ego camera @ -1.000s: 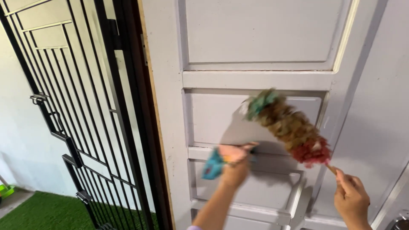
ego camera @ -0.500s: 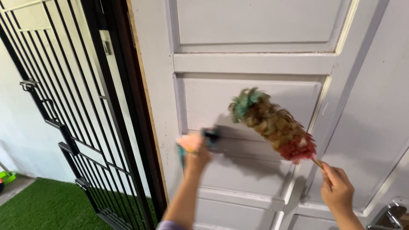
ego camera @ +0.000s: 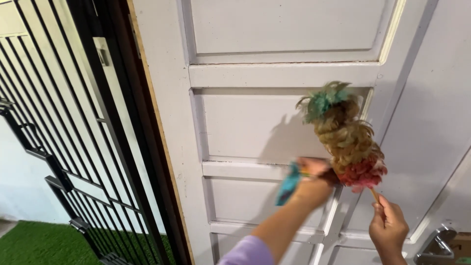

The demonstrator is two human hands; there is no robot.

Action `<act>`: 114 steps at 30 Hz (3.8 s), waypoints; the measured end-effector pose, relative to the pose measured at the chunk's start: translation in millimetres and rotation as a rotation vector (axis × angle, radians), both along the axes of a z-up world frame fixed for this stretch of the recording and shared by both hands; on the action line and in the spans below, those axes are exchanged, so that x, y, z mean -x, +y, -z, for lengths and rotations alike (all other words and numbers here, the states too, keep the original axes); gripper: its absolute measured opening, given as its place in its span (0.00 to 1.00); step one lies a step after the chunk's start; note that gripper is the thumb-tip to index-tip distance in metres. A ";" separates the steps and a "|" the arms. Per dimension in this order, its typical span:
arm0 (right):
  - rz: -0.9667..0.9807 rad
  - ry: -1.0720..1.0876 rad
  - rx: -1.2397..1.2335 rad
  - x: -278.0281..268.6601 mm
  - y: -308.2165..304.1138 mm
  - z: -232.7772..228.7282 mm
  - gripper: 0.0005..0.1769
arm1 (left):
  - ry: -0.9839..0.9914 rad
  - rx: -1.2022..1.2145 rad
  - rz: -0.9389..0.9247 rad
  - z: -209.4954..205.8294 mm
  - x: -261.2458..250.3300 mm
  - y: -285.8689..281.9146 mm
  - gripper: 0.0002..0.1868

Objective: The person is dusting and wiping a white wooden door using a feather duster and a cloth.

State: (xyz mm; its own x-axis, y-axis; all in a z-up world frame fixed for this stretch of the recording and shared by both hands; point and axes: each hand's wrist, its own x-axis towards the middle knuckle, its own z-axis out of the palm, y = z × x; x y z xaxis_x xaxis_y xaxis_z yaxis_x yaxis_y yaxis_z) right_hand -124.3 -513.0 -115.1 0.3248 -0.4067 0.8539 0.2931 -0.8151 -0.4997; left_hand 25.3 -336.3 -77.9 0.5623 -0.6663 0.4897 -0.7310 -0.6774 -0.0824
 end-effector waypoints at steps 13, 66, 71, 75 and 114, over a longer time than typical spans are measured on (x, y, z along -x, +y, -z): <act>-0.081 0.007 0.073 -34.0 67.7 9.2 0.11 | -0.210 0.218 -0.275 -43.4 21.9 248.8 0.18; 0.062 -0.145 -0.381 -61.3 197.0 18.9 0.17 | -0.416 0.434 -0.127 -29.5 -11.7 350.2 0.10; 0.079 -0.191 -0.453 -28.3 211.3 -63.5 0.23 | -0.455 0.486 -0.123 -31.2 -9.2 348.9 0.11; 0.098 -0.160 -0.298 -40.8 242.4 -91.5 0.22 | -0.425 0.459 -0.122 -35.0 -9.0 351.1 0.08; 0.104 -0.435 0.432 -84.9 200.4 -265.1 0.19 | -0.496 0.594 -0.248 -84.5 -19.3 366.1 0.27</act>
State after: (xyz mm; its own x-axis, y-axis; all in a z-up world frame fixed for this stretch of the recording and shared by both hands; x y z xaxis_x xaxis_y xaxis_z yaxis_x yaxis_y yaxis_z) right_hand -39.4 -312.7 150.0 -0.1123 -0.0059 0.9937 0.3040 -0.9522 0.0287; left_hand 44.6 29.9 6.5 0.2845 -0.1010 0.9533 -0.5265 -0.8475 0.0673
